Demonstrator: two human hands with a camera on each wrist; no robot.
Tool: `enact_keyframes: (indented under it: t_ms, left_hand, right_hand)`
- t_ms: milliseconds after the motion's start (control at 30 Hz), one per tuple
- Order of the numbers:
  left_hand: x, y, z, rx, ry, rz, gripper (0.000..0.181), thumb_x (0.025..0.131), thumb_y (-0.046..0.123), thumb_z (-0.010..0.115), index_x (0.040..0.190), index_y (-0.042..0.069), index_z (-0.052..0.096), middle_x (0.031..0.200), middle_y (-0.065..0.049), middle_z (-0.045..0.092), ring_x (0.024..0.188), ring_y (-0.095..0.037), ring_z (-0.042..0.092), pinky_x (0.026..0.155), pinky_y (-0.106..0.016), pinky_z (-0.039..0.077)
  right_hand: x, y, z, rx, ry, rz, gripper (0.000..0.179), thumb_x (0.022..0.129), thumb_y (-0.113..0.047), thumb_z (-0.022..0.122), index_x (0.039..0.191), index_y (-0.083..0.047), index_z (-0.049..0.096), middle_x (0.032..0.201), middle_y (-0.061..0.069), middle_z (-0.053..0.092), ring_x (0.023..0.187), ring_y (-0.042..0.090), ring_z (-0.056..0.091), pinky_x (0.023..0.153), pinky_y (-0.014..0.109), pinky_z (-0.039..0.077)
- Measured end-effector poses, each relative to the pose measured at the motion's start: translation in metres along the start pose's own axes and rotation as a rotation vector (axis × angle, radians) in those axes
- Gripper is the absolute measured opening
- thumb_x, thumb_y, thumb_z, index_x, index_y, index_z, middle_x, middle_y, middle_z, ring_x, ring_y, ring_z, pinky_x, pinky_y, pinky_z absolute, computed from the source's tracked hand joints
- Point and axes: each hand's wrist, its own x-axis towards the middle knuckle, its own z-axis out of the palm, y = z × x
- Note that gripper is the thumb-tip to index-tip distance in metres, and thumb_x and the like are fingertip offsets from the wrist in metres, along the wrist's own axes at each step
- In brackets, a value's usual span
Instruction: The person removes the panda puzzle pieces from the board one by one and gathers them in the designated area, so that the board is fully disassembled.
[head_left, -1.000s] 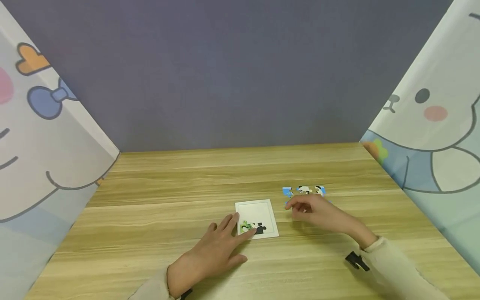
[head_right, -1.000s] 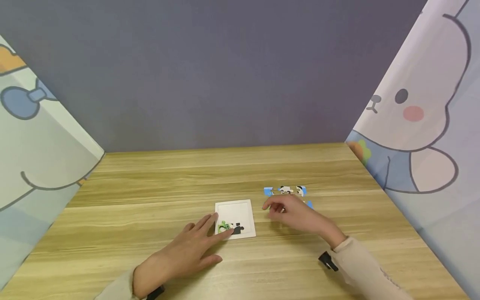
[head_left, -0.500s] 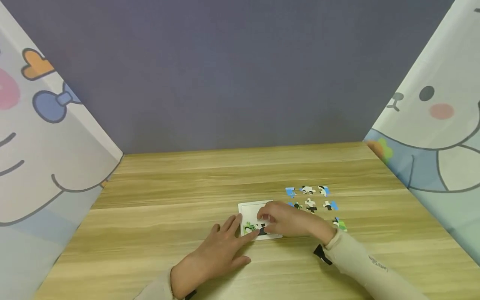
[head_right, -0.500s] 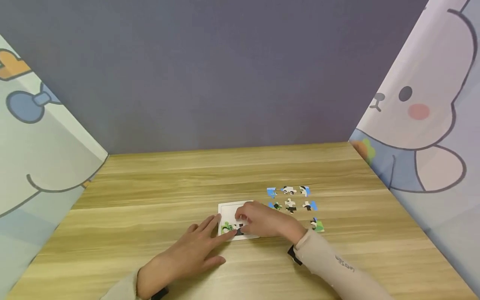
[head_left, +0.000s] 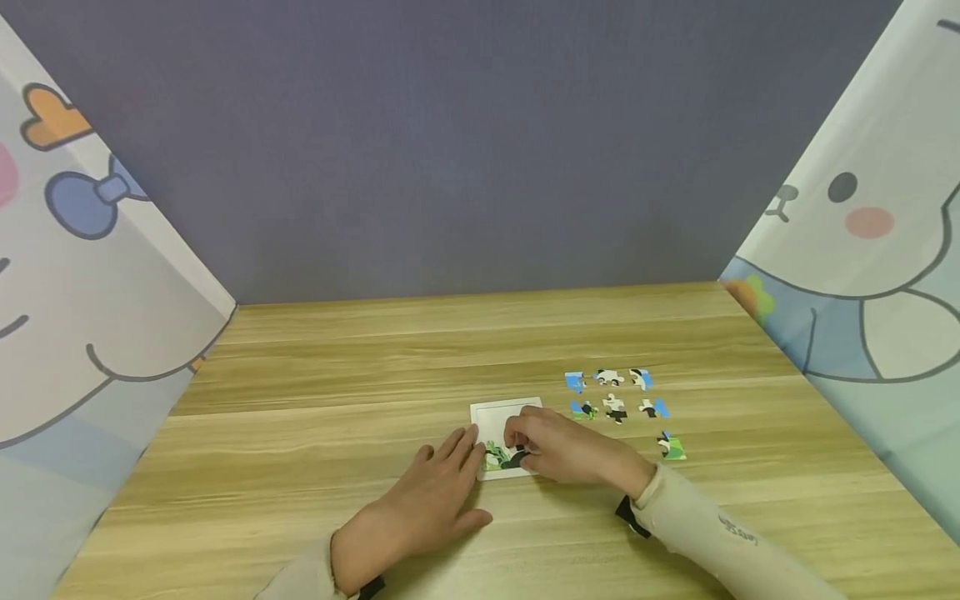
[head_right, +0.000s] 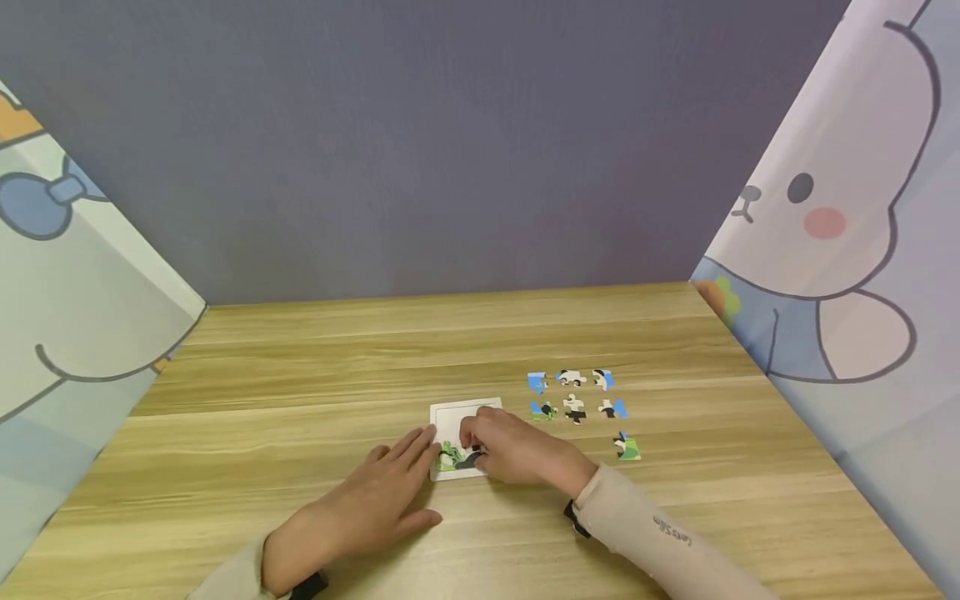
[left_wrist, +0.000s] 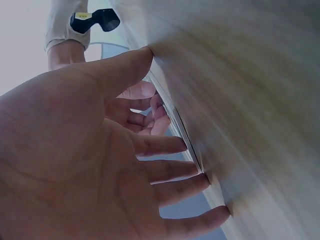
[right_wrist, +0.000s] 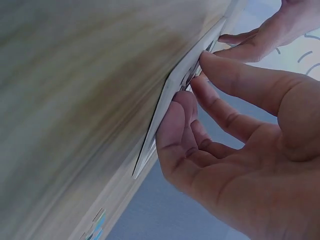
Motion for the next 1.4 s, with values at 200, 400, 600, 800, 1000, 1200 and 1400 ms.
enact_keyframes:
  t_ms: [200,400,600,800,1000,1200,1400]
  left_hand:
    - [0.0,-0.001,0.001,-0.016,0.001,-0.001,0.081,0.095,0.056,0.058,0.155,0.006,0.033,0.161,-0.02,0.024,0.146,-0.036,0.03,0.104,-0.059,0.04]
    - [0.0,-0.001,0.001,0.004,0.013,0.011,0.079,0.095,0.056,0.057,0.154,0.008,0.036,0.161,-0.021,0.025,0.145,-0.036,0.031,0.102,-0.059,0.042]
    - [0.0,0.0,0.003,0.023,0.016,0.014,0.079,0.095,0.057,0.057,0.154,0.008,0.037,0.161,-0.021,0.026,0.145,-0.036,0.032,0.101,-0.058,0.043]
    - [0.001,0.0,0.002,0.031,0.021,0.016,0.078,0.096,0.057,0.056,0.154,0.008,0.036,0.161,-0.021,0.025,0.145,-0.036,0.032,0.101,-0.057,0.043]
    - [0.002,0.0,0.002,0.02,0.016,0.0,0.078,0.096,0.057,0.056,0.154,0.009,0.036,0.161,-0.02,0.025,0.145,-0.036,0.031,0.102,-0.058,0.042]
    - [0.002,0.001,0.002,0.04,0.024,0.002,0.078,0.095,0.057,0.056,0.154,0.009,0.037,0.16,-0.02,0.027,0.145,-0.035,0.033,0.101,-0.056,0.043]
    - [0.001,0.001,0.002,0.035,0.034,0.001,0.078,0.095,0.057,0.057,0.153,0.009,0.038,0.16,-0.02,0.028,0.145,-0.035,0.033,0.101,-0.056,0.043]
  right_hand:
    - [0.001,0.001,0.001,0.001,0.0,0.012,0.019,0.088,-0.006,0.072,0.103,-0.015,0.063,0.089,-0.002,0.053,0.079,0.01,0.047,0.069,0.025,0.043]
    - [0.001,0.001,0.001,0.011,0.012,0.0,0.021,0.087,-0.004,0.072,0.102,-0.014,0.062,0.088,-0.001,0.052,0.077,0.01,0.046,0.067,0.026,0.043]
    - [0.0,0.0,0.002,-0.011,0.035,-0.006,0.022,0.086,-0.004,0.073,0.1,-0.016,0.062,0.087,-0.002,0.053,0.075,0.01,0.046,0.066,0.025,0.042]
    - [-0.001,0.0,-0.001,-0.033,0.05,-0.035,0.025,0.086,-0.001,0.072,0.098,-0.02,0.06,0.089,-0.006,0.057,0.079,0.009,0.051,0.07,0.027,0.046]
    - [0.0,0.0,-0.004,0.044,0.04,-0.12,0.025,0.088,0.005,0.066,0.092,-0.017,0.055,0.072,-0.004,0.059,0.062,0.002,0.045,0.059,0.022,0.042]
    - [-0.006,0.0,-0.009,0.094,0.06,-0.106,0.018,0.092,0.0,0.065,0.093,-0.016,0.057,0.077,-0.008,0.058,0.067,0.003,0.05,0.062,0.023,0.046]
    - [-0.021,0.005,-0.016,0.127,0.132,-0.117,0.019,0.092,0.002,0.065,0.095,-0.015,0.057,0.078,-0.007,0.058,0.068,0.004,0.052,0.061,0.023,0.048]
